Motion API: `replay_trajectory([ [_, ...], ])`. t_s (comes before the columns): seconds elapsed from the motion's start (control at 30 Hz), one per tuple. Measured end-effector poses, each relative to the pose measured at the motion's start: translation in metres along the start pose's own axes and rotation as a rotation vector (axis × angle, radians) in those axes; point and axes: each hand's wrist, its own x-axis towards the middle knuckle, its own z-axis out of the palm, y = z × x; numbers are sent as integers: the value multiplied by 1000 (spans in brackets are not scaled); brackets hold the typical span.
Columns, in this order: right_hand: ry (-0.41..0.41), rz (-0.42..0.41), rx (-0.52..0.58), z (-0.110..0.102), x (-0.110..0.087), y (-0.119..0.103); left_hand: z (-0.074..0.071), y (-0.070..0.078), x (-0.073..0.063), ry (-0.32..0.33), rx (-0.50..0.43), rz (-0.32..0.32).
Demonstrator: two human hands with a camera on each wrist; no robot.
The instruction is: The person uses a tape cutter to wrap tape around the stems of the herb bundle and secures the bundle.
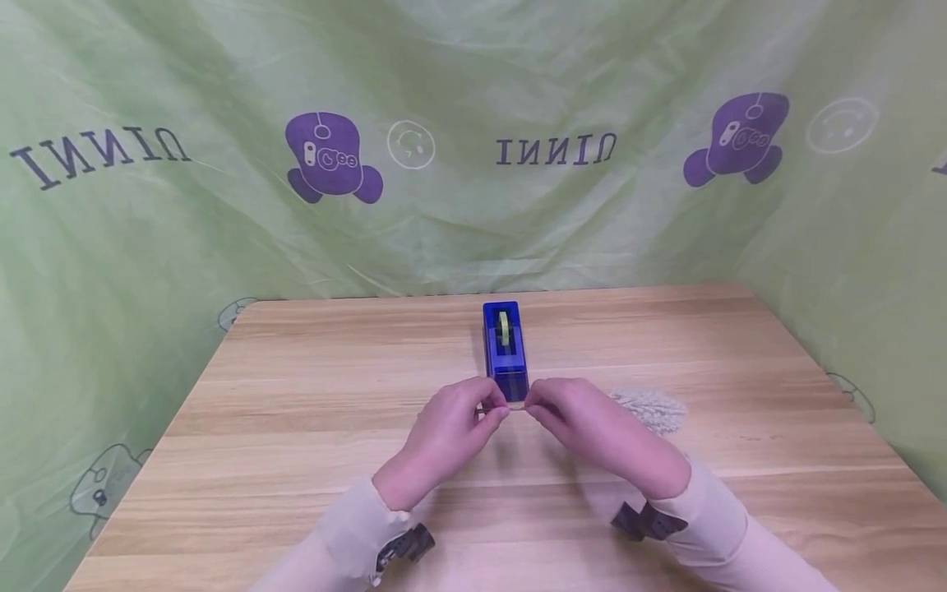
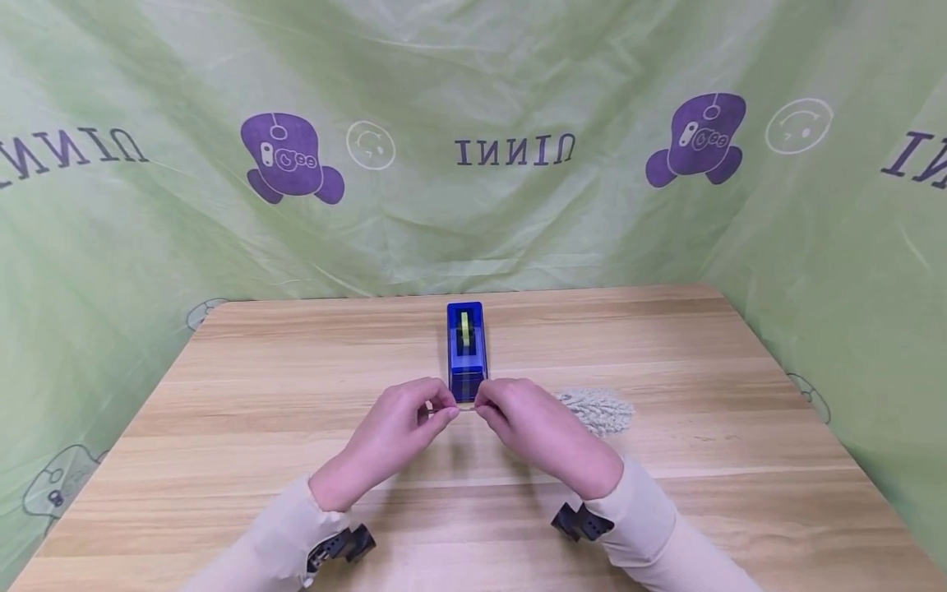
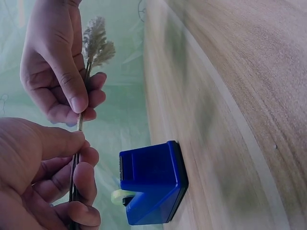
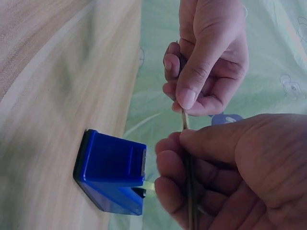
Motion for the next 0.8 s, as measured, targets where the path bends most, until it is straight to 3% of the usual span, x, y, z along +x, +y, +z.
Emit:
replay_trajectory([
  [0.53, 62, -14, -32, 2, 2, 1, 2, -2, 2, -15, 41, -13],
  [0.8, 34, 15, -5, 1, 3, 1, 3, -3, 3, 12, 36, -2],
])
